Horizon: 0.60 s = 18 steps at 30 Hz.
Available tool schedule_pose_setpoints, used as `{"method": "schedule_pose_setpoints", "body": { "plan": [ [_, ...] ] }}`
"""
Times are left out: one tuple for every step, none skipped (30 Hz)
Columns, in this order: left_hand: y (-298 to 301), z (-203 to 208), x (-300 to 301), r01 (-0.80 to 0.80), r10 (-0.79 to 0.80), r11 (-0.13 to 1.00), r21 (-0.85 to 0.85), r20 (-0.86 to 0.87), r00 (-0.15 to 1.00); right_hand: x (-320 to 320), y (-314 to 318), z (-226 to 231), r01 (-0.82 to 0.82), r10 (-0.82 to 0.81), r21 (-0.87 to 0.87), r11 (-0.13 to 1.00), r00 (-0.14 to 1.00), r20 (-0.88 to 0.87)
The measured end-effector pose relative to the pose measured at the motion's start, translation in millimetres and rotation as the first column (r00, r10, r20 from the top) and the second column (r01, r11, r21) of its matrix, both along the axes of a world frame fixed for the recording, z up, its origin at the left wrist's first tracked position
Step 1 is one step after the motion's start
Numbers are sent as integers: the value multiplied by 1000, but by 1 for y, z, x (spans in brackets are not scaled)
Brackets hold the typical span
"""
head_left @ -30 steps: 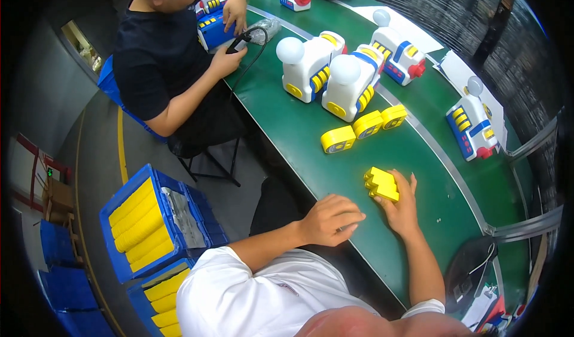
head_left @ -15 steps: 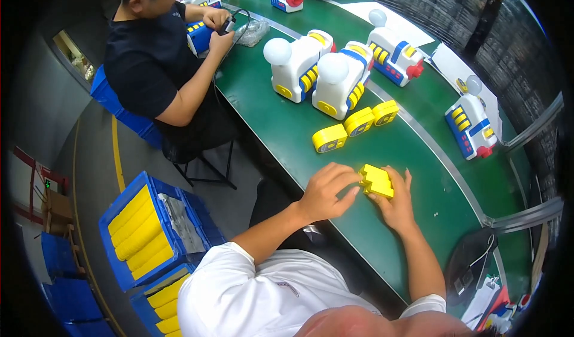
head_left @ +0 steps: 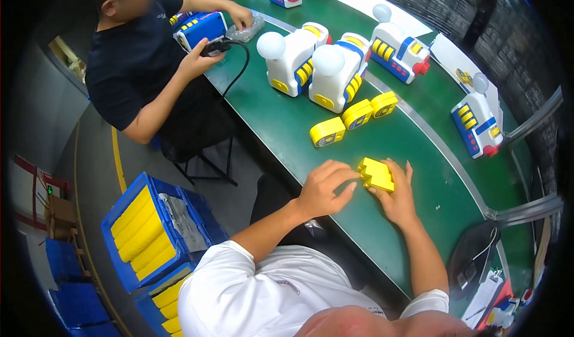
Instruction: Assembling components of a toy-like light fixture on an assembly line.
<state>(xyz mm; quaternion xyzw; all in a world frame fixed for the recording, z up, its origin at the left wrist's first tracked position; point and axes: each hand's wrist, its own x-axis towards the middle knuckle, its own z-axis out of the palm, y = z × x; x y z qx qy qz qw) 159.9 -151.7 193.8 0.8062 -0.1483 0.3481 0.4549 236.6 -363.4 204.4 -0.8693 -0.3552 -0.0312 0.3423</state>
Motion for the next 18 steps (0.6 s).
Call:
{"method": "schedule_pose_setpoints", "body": {
  "plan": [
    [1,-1,0,-3,3,1000,0,7,1000,0,1,-1,0,0,-2,1000,1000,-7],
    [1,-1,1,-4,4,1000,2,18,1000,0,0,-1,5,-5,-1,1000,1000,-12],
    [1,0,2,-1,1,1000,4,16,1000,1,0,-1,9,-9,-1,1000,1000,-18],
    [1,0,2,-9,9,1000,1,23,1000,1,0,0,11,-11,1,1000,1000,-20],
    [1,-1,3,-14,14,1000,-3,27,1000,2,1,0,3,-3,1,1000,1000,-15],
    [2,-2,4,-11,11,1000,-3,21,1000,3,2,0,-4,4,1,1000,1000,-10],
    [2,-2,4,-11,11,1000,-3,20,1000,4,2,1,-1,1,2,1000,1000,-15],
    [2,-2,4,-11,11,1000,-1,19,1000,4,2,1,-8,8,8,1000,1000,-5],
    [2,-2,3,-7,7,1000,2,15,1000,4,2,1,-14,14,15,1000,1000,6],
    [2,-3,3,-4,4,1000,5,5,1000,4,2,1,-10,10,18,1000,1000,3],
    [1,-3,3,3,-3,1000,9,-5,1000,3,1,0,-5,5,19,1000,1000,0],
    [1,-3,3,13,-13,1000,12,-8,1000,2,-1,0,2,-2,20,1000,1000,-2],
    [1,-4,3,2,-1,1000,8,-17,1000,2,-1,2,14,-14,23,1000,1000,-5],
    [-1,-5,3,1,-1,1000,3,-28,1000,1,-1,5,2,-2,12,1000,1000,-25],
    [-2,-6,2,26,-26,1000,5,-33,999,1,-1,7,-8,8,2,1000,999,-46],
    [-1,-6,1,-5,5,1000,7,-43,999,2,0,6,20,-19,4,1000,999,-50],
    [-2,-6,1,-19,20,1000,9,-53,998,2,-1,4,8,-7,25,1000,999,-37],
    [-2,-6,1,-30,31,999,34,-30,999,2,-1,1,-6,7,45,999,1000,-24]
  ]
}}
